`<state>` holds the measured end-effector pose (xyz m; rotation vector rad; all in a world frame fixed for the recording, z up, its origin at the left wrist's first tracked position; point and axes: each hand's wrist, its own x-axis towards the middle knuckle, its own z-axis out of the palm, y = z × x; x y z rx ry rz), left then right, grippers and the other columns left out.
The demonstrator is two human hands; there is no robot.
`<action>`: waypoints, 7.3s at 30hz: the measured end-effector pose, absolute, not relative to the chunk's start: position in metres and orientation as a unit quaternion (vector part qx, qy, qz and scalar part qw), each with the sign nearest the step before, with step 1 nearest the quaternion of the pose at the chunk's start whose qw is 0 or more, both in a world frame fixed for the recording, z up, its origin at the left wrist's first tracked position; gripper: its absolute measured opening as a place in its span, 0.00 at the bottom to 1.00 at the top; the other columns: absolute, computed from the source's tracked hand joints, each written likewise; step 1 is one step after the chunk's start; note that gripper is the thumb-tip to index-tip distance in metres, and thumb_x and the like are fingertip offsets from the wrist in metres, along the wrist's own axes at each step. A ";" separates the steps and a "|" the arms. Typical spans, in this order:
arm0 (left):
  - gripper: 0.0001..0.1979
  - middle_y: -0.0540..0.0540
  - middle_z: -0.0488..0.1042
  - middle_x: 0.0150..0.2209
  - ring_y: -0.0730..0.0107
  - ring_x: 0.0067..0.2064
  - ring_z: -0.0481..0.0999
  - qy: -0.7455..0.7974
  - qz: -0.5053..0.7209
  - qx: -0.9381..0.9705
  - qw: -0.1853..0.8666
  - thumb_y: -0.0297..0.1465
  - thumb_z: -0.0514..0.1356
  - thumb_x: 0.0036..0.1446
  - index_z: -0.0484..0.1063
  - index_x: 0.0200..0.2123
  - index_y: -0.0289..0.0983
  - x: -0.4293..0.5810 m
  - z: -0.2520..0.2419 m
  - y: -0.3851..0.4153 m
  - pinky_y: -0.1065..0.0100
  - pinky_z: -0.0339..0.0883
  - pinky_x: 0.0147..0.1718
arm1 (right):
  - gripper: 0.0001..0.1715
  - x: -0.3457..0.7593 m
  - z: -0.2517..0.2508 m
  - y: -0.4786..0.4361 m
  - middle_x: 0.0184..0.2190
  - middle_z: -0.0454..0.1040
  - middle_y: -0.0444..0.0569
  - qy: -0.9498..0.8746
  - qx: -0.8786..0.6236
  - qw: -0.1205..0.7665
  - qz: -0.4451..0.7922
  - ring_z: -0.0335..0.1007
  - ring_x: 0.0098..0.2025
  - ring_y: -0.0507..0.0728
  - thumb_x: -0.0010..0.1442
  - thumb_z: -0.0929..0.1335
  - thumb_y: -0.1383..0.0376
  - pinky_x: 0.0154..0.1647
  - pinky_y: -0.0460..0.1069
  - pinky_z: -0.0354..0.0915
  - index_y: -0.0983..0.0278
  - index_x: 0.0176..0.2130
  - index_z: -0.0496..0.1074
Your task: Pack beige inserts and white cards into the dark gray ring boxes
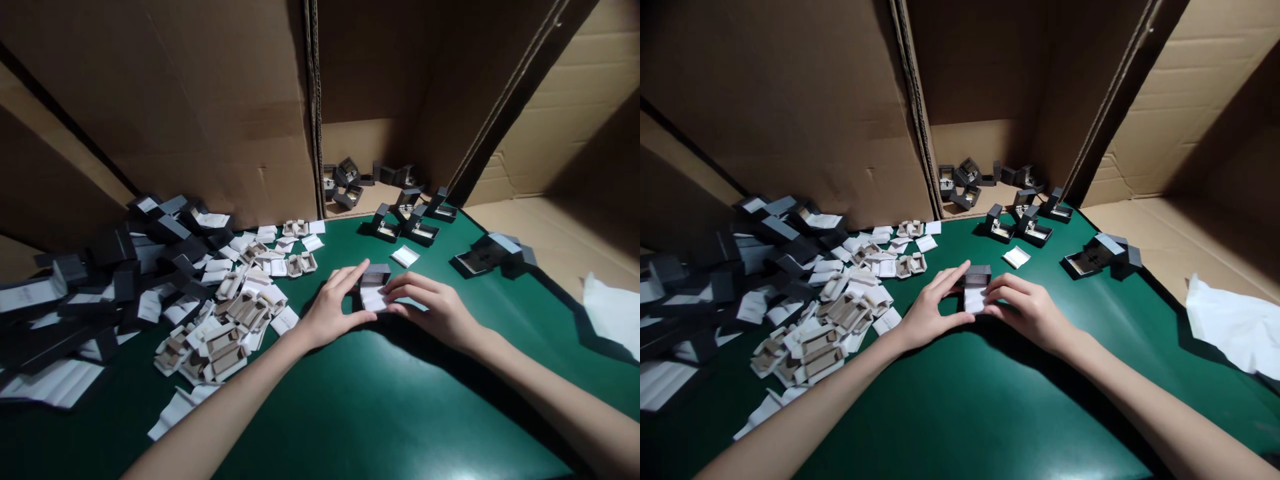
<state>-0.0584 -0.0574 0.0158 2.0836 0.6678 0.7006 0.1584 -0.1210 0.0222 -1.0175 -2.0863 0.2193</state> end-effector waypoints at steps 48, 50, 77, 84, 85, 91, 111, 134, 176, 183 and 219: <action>0.06 0.40 0.75 0.47 0.57 0.54 0.72 0.241 0.323 0.853 0.333 0.28 0.60 0.55 0.71 0.26 0.35 -0.051 0.016 -0.064 0.61 0.65 0.51 | 0.07 0.164 0.017 -0.112 0.64 0.54 0.53 -0.858 -0.424 0.289 -0.030 0.65 0.55 0.63 0.59 0.67 0.68 0.46 0.57 0.70 0.60 0.37 0.76; 0.07 0.38 0.74 0.49 0.56 0.54 0.72 0.232 0.321 0.860 0.321 0.30 0.61 0.56 0.73 0.27 0.35 -0.052 0.015 -0.063 0.61 0.65 0.51 | 0.07 0.165 0.016 -0.111 0.64 0.53 0.53 -0.858 -0.417 0.297 -0.032 0.65 0.56 0.63 0.59 0.67 0.68 0.46 0.58 0.70 0.60 0.37 0.76; 0.18 0.37 0.61 0.59 0.53 0.59 0.62 0.267 0.224 0.937 0.023 0.23 0.52 0.58 0.69 0.51 0.38 -0.047 0.011 -0.085 0.53 0.67 0.48 | 0.15 0.157 0.004 -0.109 0.65 0.49 0.55 -0.812 -0.463 0.354 -0.021 0.50 0.65 0.67 0.59 0.62 0.74 0.57 0.66 0.62 0.62 0.43 0.72; 0.17 0.38 0.62 0.58 0.54 0.57 0.63 0.277 0.228 0.932 0.055 0.24 0.52 0.58 0.70 0.50 0.37 -0.047 0.013 -0.084 0.54 0.66 0.48 | 0.10 0.156 0.002 -0.108 0.62 0.55 0.59 -0.808 -0.464 0.363 -0.016 0.53 0.63 0.66 0.60 0.63 0.71 0.57 0.65 0.62 0.63 0.41 0.71; 0.17 0.38 0.63 0.57 0.55 0.58 0.62 0.279 0.227 0.931 0.058 0.24 0.52 0.58 0.70 0.50 0.37 -0.047 0.013 -0.084 0.54 0.66 0.48 | 0.08 0.156 0.003 -0.109 0.61 0.57 0.58 -0.803 -0.462 0.375 -0.019 0.55 0.62 0.65 0.60 0.64 0.70 0.55 0.64 0.63 0.63 0.40 0.71; 0.14 0.38 0.62 0.58 0.54 0.59 0.60 0.272 0.217 0.935 0.061 0.26 0.52 0.59 0.71 0.47 0.37 -0.048 0.013 -0.083 0.53 0.66 0.50 | 0.08 0.156 0.009 -0.110 0.53 0.65 0.57 -0.770 -0.472 0.424 -0.062 0.64 0.55 0.64 0.58 0.67 0.68 0.48 0.60 0.69 0.61 0.40 0.69; 0.21 0.38 0.63 0.54 0.57 0.52 0.65 0.194 0.202 0.959 0.048 0.21 0.51 0.57 0.64 0.55 0.35 -0.047 0.015 -0.085 0.56 0.67 0.49 | 0.02 0.159 0.027 -0.114 0.46 0.71 0.55 -0.755 -0.482 0.445 -0.007 0.71 0.47 0.60 0.57 0.68 0.68 0.47 0.56 0.69 0.62 0.33 0.68; 0.17 0.39 0.64 0.54 0.59 0.51 0.66 0.199 0.215 0.953 0.073 0.22 0.52 0.57 0.67 0.50 0.37 -0.047 0.013 -0.084 0.58 0.67 0.49 | 0.07 0.158 0.014 -0.109 0.34 0.70 0.51 -0.722 -0.475 0.502 0.029 0.69 0.37 0.57 0.61 0.66 0.63 0.38 0.52 0.67 0.62 0.33 0.72; 0.11 0.46 0.74 0.38 0.67 0.38 0.74 0.350 0.334 0.783 0.391 0.32 0.62 0.54 0.69 0.40 0.37 -0.041 0.012 -0.076 0.66 0.69 0.37 | 0.25 0.144 0.016 -0.119 0.34 0.73 0.48 -0.579 -0.470 0.431 0.509 0.70 0.28 0.51 0.54 0.71 0.59 0.24 0.45 0.66 0.62 0.47 0.60; 0.13 0.46 0.75 0.39 0.67 0.38 0.75 0.360 0.333 0.779 0.392 0.33 0.60 0.56 0.66 0.44 0.38 -0.041 0.009 -0.077 0.67 0.69 0.36 | 0.20 0.143 0.015 -0.119 0.32 0.73 0.47 -0.610 -0.481 0.418 0.471 0.68 0.28 0.51 0.58 0.68 0.57 0.24 0.45 0.63 0.64 0.46 0.64; 0.09 0.54 0.60 0.25 0.74 0.25 0.59 0.378 0.285 0.805 0.357 0.27 0.53 0.54 0.51 0.29 0.40 -0.039 0.023 -0.088 0.72 0.50 0.25 | 0.08 0.126 0.015 -0.123 0.24 0.65 0.42 -0.656 -0.517 0.405 0.371 0.59 0.26 0.50 0.57 0.66 0.63 0.26 0.46 0.55 0.63 0.32 0.62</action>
